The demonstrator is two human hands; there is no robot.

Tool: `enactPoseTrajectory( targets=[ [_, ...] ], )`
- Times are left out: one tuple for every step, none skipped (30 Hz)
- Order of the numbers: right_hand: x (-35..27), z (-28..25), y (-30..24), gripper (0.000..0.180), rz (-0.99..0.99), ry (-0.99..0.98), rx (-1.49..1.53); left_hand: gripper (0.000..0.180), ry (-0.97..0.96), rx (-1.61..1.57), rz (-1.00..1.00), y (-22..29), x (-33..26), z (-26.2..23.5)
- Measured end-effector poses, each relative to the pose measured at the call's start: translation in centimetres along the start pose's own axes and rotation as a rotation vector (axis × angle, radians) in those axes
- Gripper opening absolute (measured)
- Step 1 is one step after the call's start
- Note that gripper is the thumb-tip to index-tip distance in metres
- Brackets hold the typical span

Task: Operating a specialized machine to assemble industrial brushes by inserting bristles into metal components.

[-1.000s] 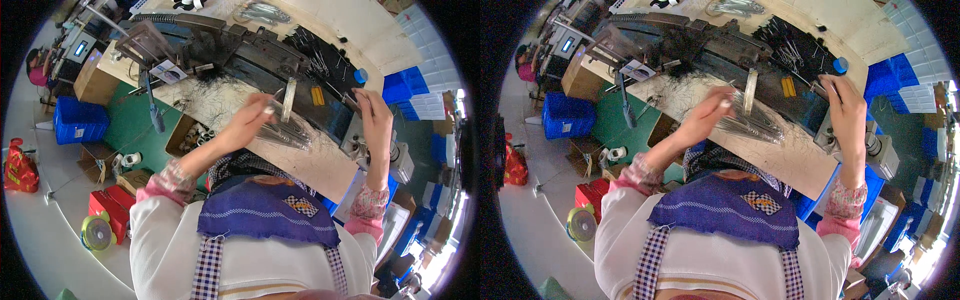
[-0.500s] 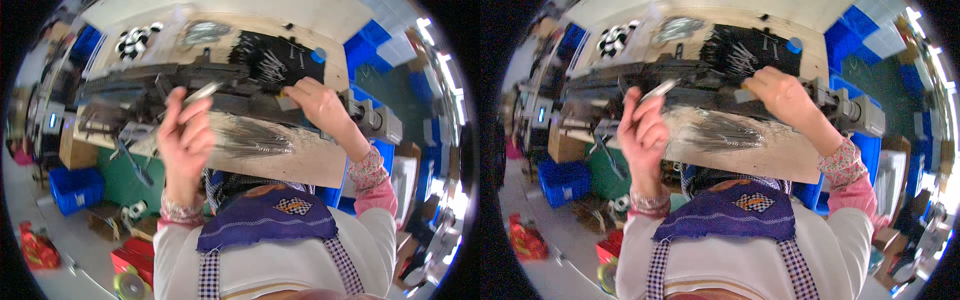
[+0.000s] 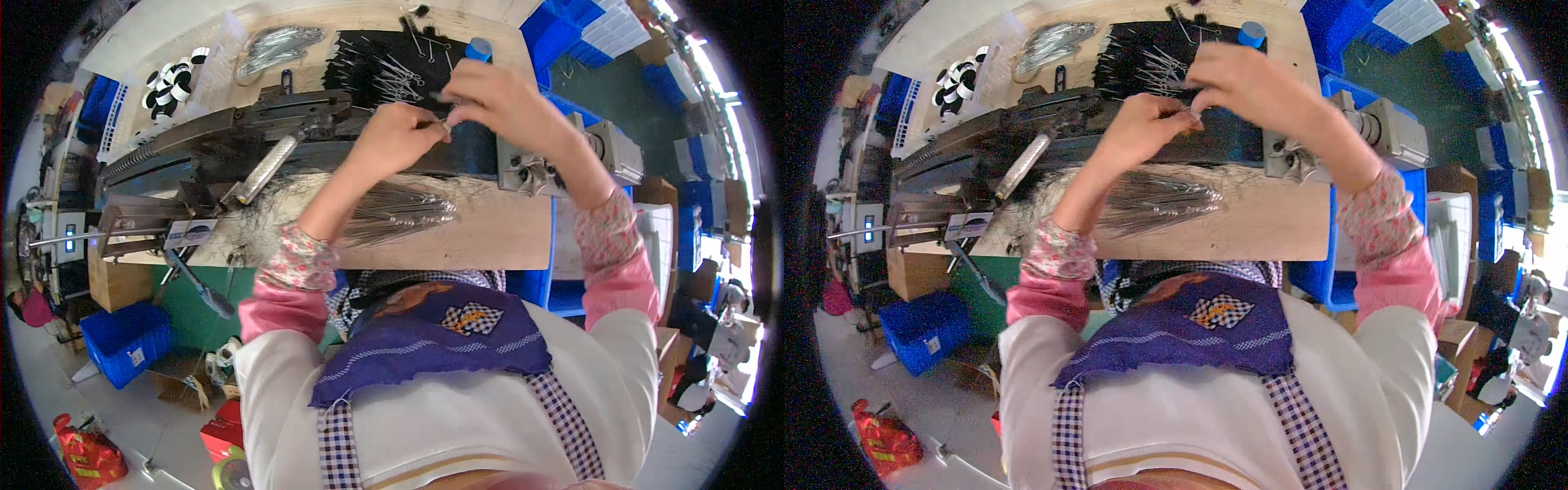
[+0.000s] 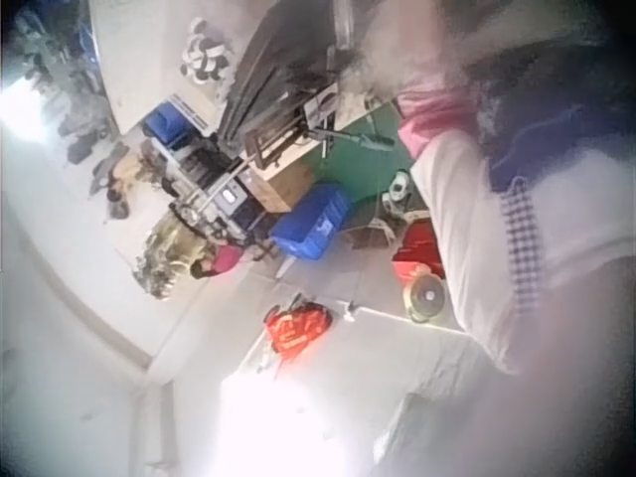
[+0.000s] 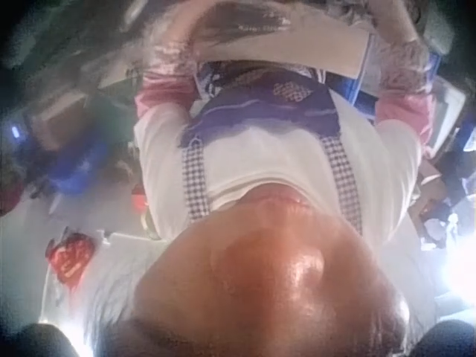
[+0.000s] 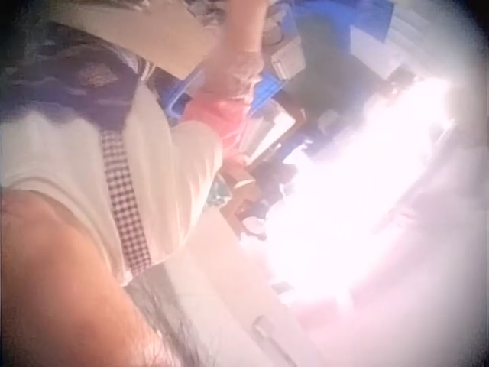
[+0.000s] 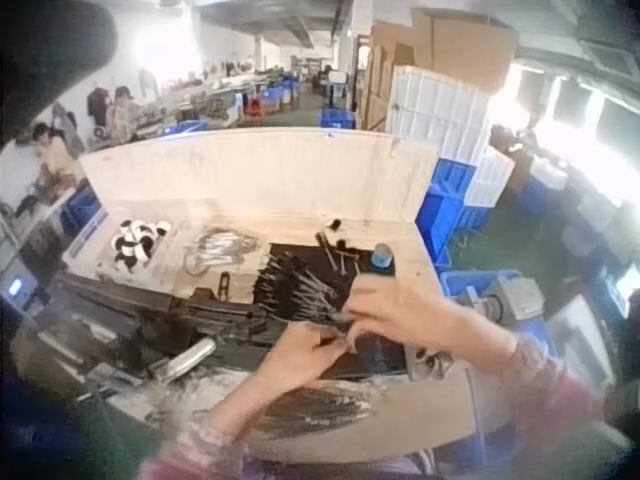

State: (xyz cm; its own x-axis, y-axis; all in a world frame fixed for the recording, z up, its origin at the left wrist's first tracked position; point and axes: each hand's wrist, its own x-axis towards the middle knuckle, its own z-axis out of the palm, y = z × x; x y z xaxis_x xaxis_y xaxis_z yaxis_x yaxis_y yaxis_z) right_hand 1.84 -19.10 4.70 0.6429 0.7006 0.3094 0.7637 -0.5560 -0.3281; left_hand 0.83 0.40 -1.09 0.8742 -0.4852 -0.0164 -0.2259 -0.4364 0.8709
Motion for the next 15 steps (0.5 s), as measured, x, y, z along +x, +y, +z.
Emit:
enactPoseTrajectory(
  targets=[
    [-0.4,0.3,0.2,0.019,0.006,-0.016,-0.004,0.024,0.077,0.091,0.080,0.9,-0.3,-0.1],
    [-0.5,1.1,0.2,0.017,-0.027,0.018,-0.007,0.023,0.128,0.354,0.072,2.0,-0.6,-0.6],
    [-0.2,2.0,0.1,0.015,-0.068,0.056,0.000,0.020,0.177,0.607,0.115,1.7,-1.1,-1.0],
    [0.4,2.6,0.2,0.015,-0.069,0.048,0.004,0.016,0.222,0.861,0.163,1.5,-1.6,-1.7],
    [1.2,3.2,0.6,0.015,-0.131,0.122,-0.035,0.012,0.311,0.911,0.260,1.6,-2.2,-2.3],
    [1.8,3.8,0.3,0.016,-0.197,0.197,-0.064,0.008,0.399,0.966,0.348,1.8,-2.9,-3.0],
    [2.1,3.8,-0.3,0.016,-0.191,0.207,-0.060,0.005,0.364,1.022,0.392,1.9,-3.6,-3.8],
    [2.1,4.0,-0.8,0.016,-0.202,0.204,-0.043,0.008,0.425,1.017,0.449,1.6,-4.2,-4.0],
    [2.4,4.2,-1.1,0.015,-0.189,0.236,0.072,0.012,0.504,1.000,0.417,1.7,-5.0,-4.0],
    [2.8,4.3,-1.1,0.014,-0.168,0.274,0.182,0.017,0.577,0.982,0.399,2.0,-5.8,-3.9],
    [3.1,4.3,-1.1,0.014,-0.175,0.289,0.191,0.021,0.731,0.783,0.409,1.6,-6.7,-3.9],
    [3.3,4.3,-1.0,0.015,-0.129,0.255,0.215,0.025,0.869,0.577,0.423,0.7,-7.6,-3.4],
    [3.6,4.3,-1.2,0.016,-0.083,0.225,0.241,0.028,0.917,0.345,0.462,-0.2,-8.9,-2.6],
    [4.1,4.7,-1.1,0.016,-0.075,0.254,0.245,0.019,0.838,-0.072,0.101,0.4,-10.3,-0.7],
    [4.6,5.4,-1.0,0.019,-0.052,0.227,0.230,0.025,0.698,-0.498,-0.076,-0.4,-10.6,0.4]
  ],
)
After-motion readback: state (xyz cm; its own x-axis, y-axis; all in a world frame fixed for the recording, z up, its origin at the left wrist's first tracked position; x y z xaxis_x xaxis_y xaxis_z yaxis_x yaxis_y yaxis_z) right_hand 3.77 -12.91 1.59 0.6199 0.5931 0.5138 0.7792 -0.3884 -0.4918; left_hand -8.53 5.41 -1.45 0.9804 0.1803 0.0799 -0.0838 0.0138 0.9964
